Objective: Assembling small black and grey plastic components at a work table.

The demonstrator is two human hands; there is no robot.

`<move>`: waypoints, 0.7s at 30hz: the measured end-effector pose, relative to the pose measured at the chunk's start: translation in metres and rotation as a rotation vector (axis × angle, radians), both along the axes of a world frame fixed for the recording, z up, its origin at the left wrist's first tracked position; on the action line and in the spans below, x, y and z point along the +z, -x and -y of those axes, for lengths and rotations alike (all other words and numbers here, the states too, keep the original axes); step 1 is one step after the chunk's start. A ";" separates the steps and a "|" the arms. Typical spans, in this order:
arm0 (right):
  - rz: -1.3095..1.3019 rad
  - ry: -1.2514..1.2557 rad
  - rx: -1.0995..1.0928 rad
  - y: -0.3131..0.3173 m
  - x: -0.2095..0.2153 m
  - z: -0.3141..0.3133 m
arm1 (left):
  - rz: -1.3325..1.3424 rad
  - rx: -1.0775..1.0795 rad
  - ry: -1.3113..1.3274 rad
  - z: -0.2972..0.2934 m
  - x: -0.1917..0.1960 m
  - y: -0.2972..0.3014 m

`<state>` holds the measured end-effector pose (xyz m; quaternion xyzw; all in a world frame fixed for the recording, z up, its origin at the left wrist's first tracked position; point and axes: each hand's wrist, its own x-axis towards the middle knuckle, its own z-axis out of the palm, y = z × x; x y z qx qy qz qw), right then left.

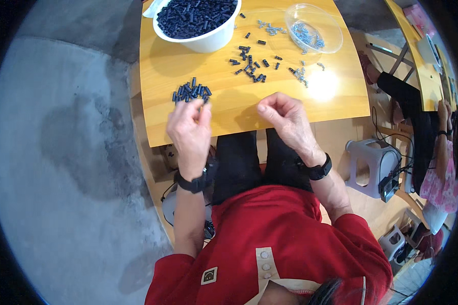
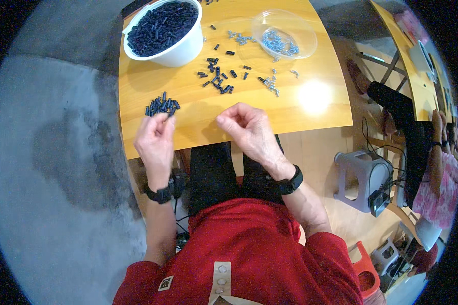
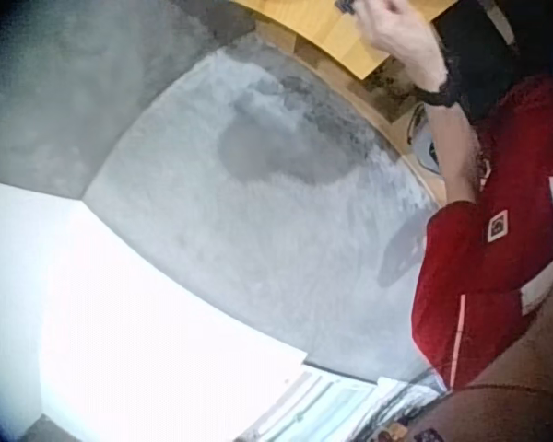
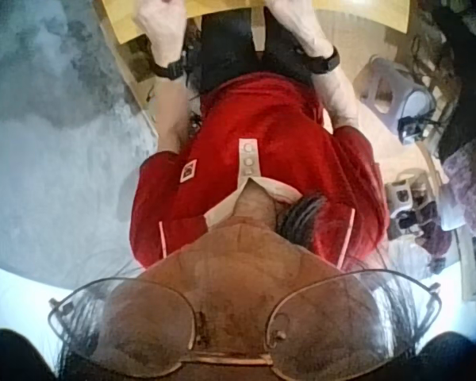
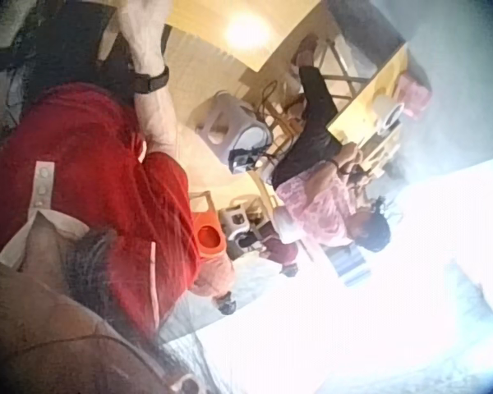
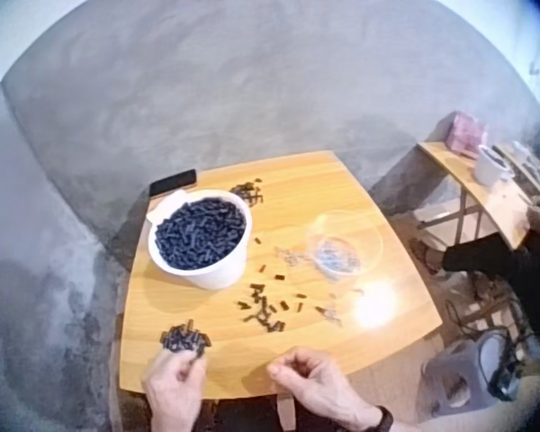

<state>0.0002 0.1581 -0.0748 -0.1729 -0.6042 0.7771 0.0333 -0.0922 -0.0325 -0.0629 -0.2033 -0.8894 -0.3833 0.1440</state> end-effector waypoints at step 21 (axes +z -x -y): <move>-0.187 -1.339 -0.233 0.048 -0.012 -0.017 | 0.018 0.091 0.344 -0.004 -0.004 0.052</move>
